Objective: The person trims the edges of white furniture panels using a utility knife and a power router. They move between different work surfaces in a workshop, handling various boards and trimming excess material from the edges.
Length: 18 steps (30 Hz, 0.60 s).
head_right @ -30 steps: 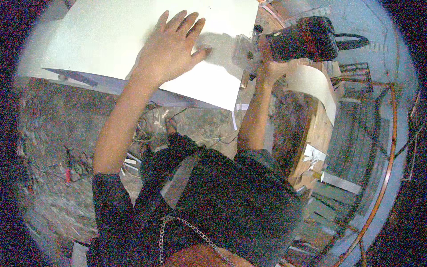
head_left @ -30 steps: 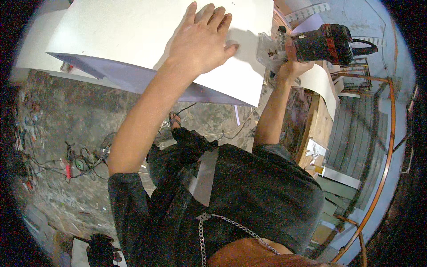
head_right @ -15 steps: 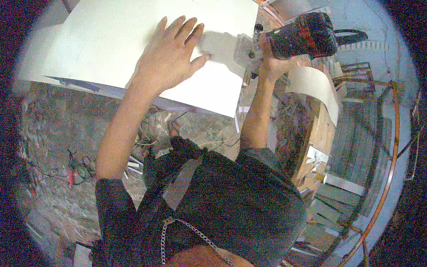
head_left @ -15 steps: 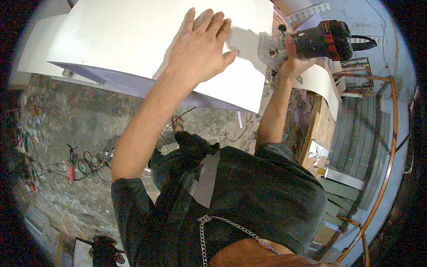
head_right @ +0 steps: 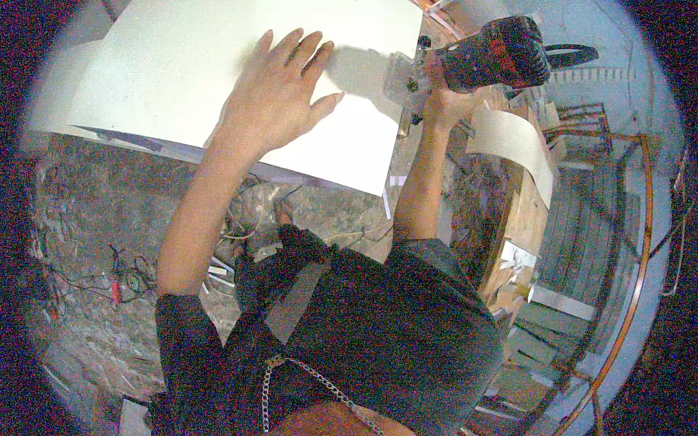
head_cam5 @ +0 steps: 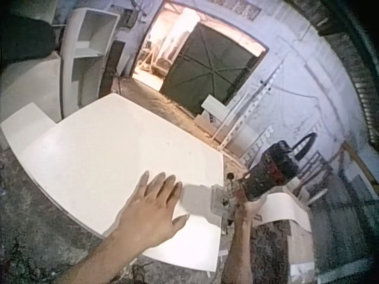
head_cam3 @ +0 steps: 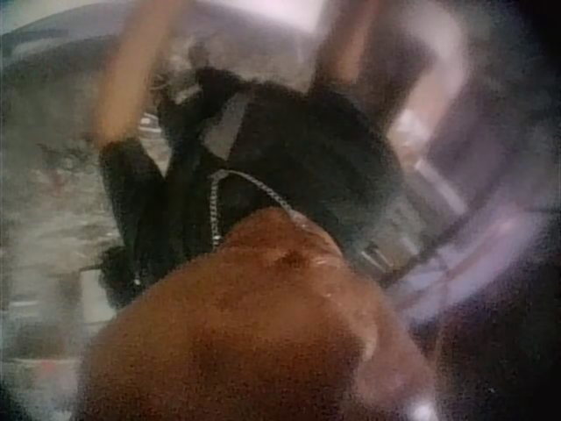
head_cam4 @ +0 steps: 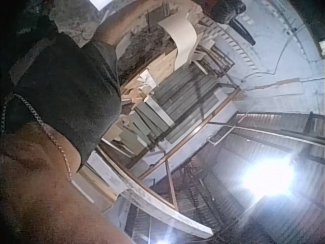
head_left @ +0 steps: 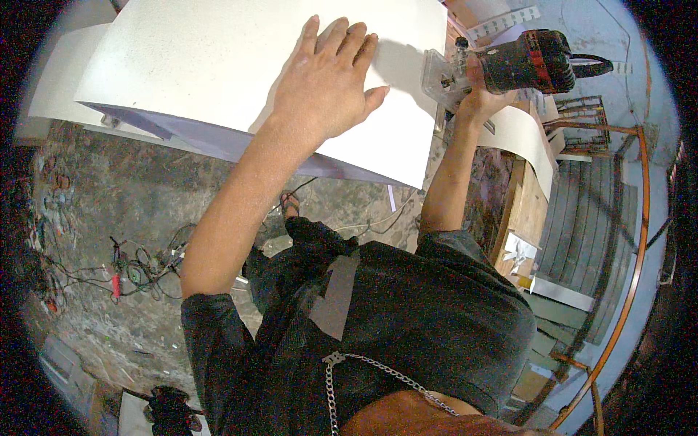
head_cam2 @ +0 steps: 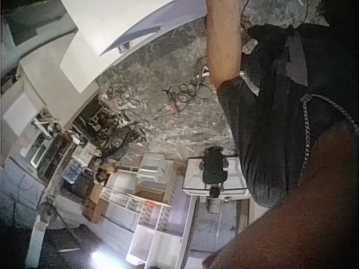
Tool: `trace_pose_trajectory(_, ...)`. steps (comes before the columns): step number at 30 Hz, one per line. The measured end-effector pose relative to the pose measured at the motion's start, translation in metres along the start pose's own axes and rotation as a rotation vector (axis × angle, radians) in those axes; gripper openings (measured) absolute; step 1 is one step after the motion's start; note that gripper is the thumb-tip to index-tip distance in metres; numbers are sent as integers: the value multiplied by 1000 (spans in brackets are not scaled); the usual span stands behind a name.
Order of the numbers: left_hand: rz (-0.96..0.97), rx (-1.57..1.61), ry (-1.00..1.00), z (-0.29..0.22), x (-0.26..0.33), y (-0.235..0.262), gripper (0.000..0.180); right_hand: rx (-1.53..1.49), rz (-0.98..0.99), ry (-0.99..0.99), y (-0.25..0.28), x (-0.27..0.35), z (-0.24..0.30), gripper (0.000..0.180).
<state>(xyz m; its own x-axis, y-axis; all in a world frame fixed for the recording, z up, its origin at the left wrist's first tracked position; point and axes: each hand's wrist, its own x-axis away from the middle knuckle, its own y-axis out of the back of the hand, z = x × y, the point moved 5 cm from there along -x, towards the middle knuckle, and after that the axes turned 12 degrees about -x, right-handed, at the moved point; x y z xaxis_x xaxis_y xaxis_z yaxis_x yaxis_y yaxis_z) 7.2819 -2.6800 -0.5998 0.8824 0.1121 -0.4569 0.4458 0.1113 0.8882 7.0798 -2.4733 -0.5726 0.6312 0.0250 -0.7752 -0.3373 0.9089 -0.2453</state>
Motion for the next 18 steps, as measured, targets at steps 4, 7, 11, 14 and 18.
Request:
trace_pose_trajectory(4, 4, 0, 0, 0, -1, 1, 68, 15, 86, 25, 1, -7, -2, 51)
trace_pose_trajectory(7, 8, 0, 5, 0, 0, 1, 68, -14, 97, 60, 0, -9, -5, 52)
trace_pose_trajectory(11, -11, 5, 7, 0, 0, 1, 68, -15, 123, 126, 0, -12, -8, 51)
trace_pose_trajectory(14, -8, 8, 4, 0, -2, 1, 68, 144, 80, 140, -5, -17, -5, 52)
trace_pose_trajectory(18, 4, 8, 12, 1, 0, -1, 67, -58, 128, 92, -34, -6, 20, 51)
